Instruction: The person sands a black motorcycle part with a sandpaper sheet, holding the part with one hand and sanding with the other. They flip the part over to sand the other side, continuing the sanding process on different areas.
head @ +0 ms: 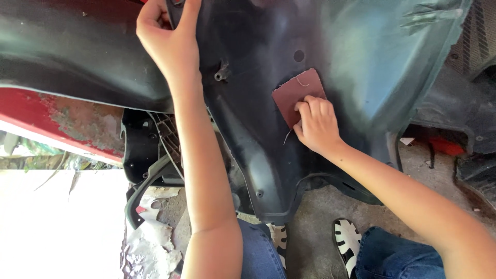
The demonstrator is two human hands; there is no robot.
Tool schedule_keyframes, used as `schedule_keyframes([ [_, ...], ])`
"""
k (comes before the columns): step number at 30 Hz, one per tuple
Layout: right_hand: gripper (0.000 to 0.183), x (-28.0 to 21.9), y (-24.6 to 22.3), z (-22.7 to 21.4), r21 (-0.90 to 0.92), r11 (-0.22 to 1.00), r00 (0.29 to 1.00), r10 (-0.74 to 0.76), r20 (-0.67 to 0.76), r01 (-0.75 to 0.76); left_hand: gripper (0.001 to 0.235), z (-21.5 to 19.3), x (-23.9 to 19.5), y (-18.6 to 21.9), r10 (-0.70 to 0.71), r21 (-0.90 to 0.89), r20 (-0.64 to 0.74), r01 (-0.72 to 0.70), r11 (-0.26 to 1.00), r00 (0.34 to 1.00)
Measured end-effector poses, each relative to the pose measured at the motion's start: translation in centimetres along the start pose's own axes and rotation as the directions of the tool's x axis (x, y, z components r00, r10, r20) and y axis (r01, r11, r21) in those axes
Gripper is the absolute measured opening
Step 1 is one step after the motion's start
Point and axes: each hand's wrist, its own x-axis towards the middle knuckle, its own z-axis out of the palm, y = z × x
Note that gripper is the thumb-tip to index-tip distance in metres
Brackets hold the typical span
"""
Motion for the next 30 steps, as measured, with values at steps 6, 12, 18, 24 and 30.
schedule_keyframes([
  [6,0.047,-0.5,0.0,-0.5,0.017,1.000,1.000,0.004,0.004,-0.004,0.050,-0.1,0.1,-0.7,-0.018,-0.006,-0.018,0.017,1.000,1.000],
  [12,0.041,-1.2,-0.6,-0.6,0.128,0.992,1.000,0.006,0.003,-0.006,0.051,0.0,-0.1,-0.5,-0.043,0.069,-0.047,0.046,0.997,0.998],
  [18,0.049,0.7,-5.1,-1.0,0.338,0.937,0.996,0.069,0.056,-0.084,0.047,-0.1,0.0,-1.4,-0.006,0.095,-0.064,0.012,0.995,0.998],
  [24,0.043,0.7,-5.4,0.2,0.469,0.877,0.994,0.073,0.083,-0.103,0.048,0.0,-0.1,-0.7,-0.033,0.084,-0.063,0.038,0.996,0.998],
  [30,0.043,1.7,-5.9,-0.1,0.472,0.871,0.989,0.149,0.008,-0.135,0.048,0.0,-0.2,-0.7,-0.027,0.091,-0.059,0.033,0.995,0.998],
])
